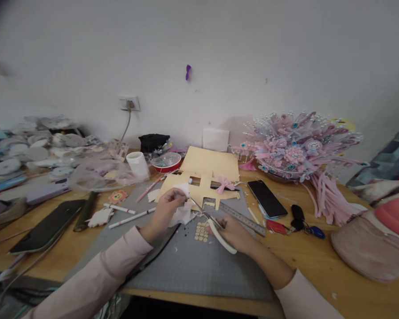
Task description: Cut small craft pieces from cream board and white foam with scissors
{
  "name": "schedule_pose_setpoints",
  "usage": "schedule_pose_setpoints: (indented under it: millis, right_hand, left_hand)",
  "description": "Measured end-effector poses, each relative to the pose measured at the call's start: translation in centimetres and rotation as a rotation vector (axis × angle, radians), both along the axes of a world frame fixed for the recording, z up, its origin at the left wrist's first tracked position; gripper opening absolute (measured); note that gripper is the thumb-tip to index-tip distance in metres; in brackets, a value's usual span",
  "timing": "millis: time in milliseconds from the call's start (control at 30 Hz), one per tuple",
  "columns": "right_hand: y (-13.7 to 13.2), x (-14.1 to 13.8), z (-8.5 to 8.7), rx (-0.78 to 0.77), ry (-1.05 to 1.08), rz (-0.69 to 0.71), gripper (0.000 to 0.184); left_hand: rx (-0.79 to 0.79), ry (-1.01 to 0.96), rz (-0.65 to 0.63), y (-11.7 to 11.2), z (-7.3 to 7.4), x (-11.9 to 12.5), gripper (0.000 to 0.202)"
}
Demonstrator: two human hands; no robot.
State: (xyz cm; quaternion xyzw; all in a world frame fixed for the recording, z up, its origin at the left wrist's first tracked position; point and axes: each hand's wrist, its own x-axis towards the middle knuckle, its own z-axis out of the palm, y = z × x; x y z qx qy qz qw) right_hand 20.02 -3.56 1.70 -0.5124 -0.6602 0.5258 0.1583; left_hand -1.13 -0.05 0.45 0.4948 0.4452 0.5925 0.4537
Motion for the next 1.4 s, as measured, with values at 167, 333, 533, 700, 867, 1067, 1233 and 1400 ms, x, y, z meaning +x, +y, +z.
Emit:
schedule_pose_setpoints:
  millis: [167,333,533,700,867,1067,1233,1400]
  right_hand:
    - [0.0,0.1,0.0,0.005,-0.014,0.006,0.043]
    - [0.0,0.1,0.1,0.034,-0.023,0.013,0.045]
    - [0.0,0.1,0.0,0.054,0.007,0.011,0.043]
    - [0.3,0.3,-0.8,-0.003,0.075,0.004,0.042]
    - [0.8,0.8,-1.8,-0.114,0.175,-0.069,0.041]
    - [0.5,0.5,-1.8,-0.302,0.440,-0.132,0.045]
    - [0.2,0.4,-1.7,-0.389,0.628,-0.104,0.040]
    - [0.1,0.5,-1.9,-0.471,0.700,-0.133,0.039]
  left_hand:
    - [-0.001,0.014,0.016,0.1,-0.2,-0.1,0.011]
    - [0.010,0.033,0.030,0.0,0.1,0.0,0.009]
    - [-0.013,0.069,0.005,0.0,0.0,-0.2,0.011]
    - [-0.025,0.064,-0.001,0.1,-0.2,-0.2,0.017]
    - [-0.033,0.049,0.009,0.0,-0.1,-0.1,0.022]
    - [-0.025,0.023,-0.019,-0.1,-0.1,-0.1,0.026]
    - [-0.030,0.021,-0.008,-0.2,0.1,-0.1,0.028]
    - [-0.036,0.010,0.006,-0.3,0.2,-0.1,0.028]
